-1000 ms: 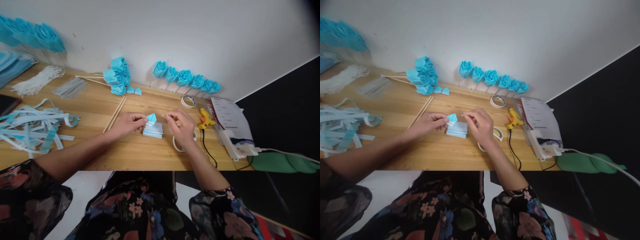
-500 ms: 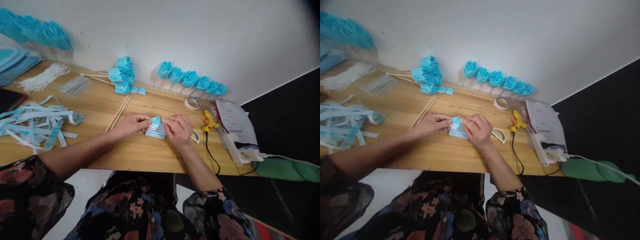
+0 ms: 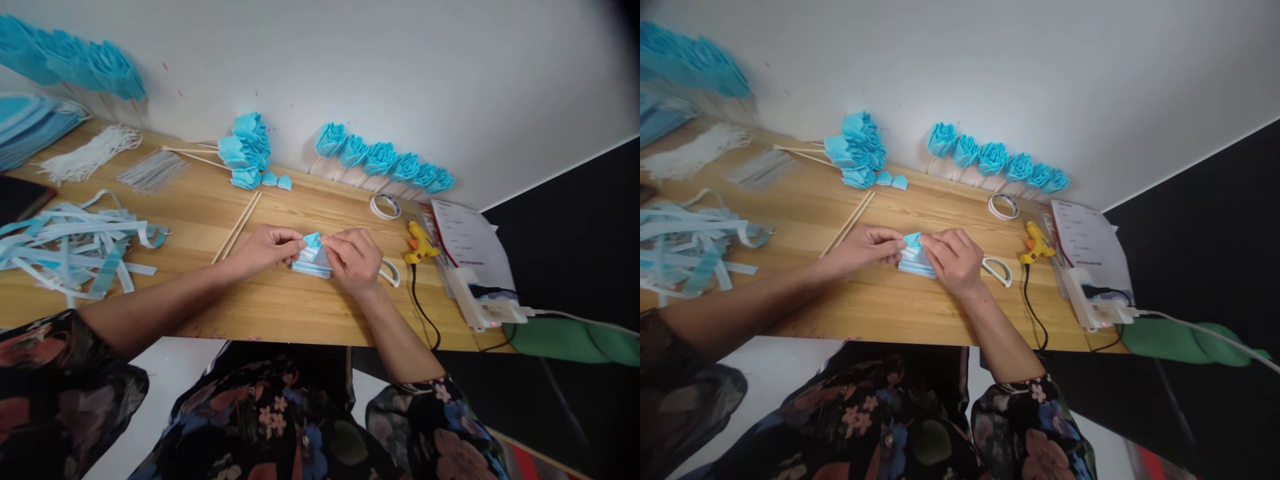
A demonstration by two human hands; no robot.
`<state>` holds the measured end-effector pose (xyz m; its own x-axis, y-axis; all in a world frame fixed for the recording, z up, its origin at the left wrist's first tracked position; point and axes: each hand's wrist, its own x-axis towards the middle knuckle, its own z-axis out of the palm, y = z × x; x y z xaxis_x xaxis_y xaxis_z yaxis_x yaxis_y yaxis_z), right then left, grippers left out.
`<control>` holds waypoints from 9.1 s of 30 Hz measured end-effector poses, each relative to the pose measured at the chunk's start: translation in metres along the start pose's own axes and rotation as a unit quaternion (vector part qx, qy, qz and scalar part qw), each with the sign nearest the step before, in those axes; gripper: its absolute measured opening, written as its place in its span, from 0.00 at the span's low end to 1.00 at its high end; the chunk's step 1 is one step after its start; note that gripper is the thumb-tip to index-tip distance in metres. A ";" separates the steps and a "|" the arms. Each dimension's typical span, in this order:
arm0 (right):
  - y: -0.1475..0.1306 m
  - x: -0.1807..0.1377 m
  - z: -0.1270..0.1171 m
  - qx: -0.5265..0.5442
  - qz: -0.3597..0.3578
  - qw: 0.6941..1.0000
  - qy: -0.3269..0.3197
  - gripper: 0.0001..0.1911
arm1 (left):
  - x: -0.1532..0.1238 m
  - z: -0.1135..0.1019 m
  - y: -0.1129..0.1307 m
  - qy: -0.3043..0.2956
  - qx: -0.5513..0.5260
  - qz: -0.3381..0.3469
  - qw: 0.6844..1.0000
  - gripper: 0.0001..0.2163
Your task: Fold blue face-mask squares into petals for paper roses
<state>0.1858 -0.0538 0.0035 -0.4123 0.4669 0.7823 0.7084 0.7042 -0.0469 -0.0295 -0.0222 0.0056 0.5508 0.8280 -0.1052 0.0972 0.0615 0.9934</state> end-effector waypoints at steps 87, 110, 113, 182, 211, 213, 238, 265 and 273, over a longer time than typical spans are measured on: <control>0.002 0.008 0.022 0.466 0.400 0.765 -0.196 0.23 | 0.005 -0.004 -0.004 0.036 0.052 0.043 0.997 0.09; -0.003 0.010 0.020 0.427 0.405 0.779 -0.215 0.23 | 0.005 0.000 -0.006 0.035 0.095 0.066 0.993 0.10; -0.004 0.010 0.020 0.431 0.408 0.773 -0.222 0.23 | 0.005 0.000 -0.005 0.027 0.081 0.071 0.994 0.09; -0.005 0.016 0.017 0.403 0.444 0.782 -0.172 0.18 | 0.006 -0.001 -0.009 0.035 0.058 0.067 0.995 0.13; 0.003 0.010 0.020 0.446 0.442 0.771 -0.105 0.22 | 0.004 -0.002 -0.005 0.069 0.039 0.075 0.994 0.12; 0.002 0.010 0.022 0.447 0.450 0.764 -0.116 0.21 | 0.004 -0.002 -0.005 0.075 0.029 0.076 0.994 0.11; -0.007 0.013 0.018 0.374 0.399 0.818 -0.177 0.15 | 0.008 0.001 -0.023 -0.006 0.058 0.088 0.994 0.10; -0.007 0.016 0.016 0.370 0.413 0.813 -0.181 0.15 | 0.007 0.001 -0.021 0.021 0.064 0.083 0.994 0.10; -0.005 0.013 0.018 0.369 0.398 0.826 -0.152 0.16 | 0.007 -0.001 -0.015 0.009 0.096 0.075 0.993 0.11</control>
<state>0.1665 -0.0419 0.0028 -0.1881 0.9728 0.1349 0.3277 0.1917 -0.9251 -0.0282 -0.0169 -0.0104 0.5561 0.8299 0.0451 0.1725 -0.1683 0.9705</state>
